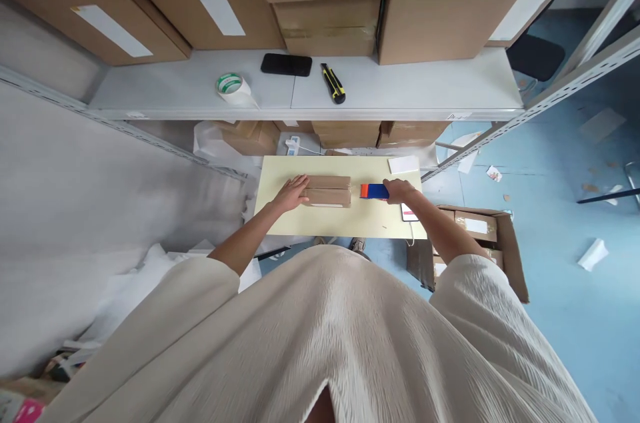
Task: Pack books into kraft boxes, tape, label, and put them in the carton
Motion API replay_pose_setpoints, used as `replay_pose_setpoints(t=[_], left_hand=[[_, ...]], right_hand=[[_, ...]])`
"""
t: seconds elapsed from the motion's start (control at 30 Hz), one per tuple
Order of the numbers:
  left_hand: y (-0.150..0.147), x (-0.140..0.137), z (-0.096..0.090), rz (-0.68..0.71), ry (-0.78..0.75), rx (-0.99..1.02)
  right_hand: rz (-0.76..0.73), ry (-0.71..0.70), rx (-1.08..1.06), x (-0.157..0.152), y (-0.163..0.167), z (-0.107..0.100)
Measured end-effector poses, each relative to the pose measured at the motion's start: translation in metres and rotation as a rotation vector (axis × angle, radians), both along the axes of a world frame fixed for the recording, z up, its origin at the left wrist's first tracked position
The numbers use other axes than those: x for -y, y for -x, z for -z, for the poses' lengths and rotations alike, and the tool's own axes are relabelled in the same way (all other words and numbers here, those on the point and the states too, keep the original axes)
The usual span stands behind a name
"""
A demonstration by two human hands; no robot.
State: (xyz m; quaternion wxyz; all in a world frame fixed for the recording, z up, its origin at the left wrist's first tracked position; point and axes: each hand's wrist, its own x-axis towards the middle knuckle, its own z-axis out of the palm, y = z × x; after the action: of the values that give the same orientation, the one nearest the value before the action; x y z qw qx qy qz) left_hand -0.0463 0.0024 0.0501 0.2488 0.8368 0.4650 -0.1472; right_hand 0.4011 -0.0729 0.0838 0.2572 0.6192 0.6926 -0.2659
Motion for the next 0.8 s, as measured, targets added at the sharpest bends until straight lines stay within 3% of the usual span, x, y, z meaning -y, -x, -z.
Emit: replay_pose_setpoints(t=[0.27, 0.8], left_hand=[[-0.001, 0.002, 0.001, 0.005, -0.010, 0.007], [-0.003, -0.003, 0.006, 0.024, -0.021, 0.021]], right_hand=[[-0.072, -0.028, 0.028, -0.014, 0.045, 0.009], [-0.188, -0.141, 0.102, -0.027, 0.066, 0.008]])
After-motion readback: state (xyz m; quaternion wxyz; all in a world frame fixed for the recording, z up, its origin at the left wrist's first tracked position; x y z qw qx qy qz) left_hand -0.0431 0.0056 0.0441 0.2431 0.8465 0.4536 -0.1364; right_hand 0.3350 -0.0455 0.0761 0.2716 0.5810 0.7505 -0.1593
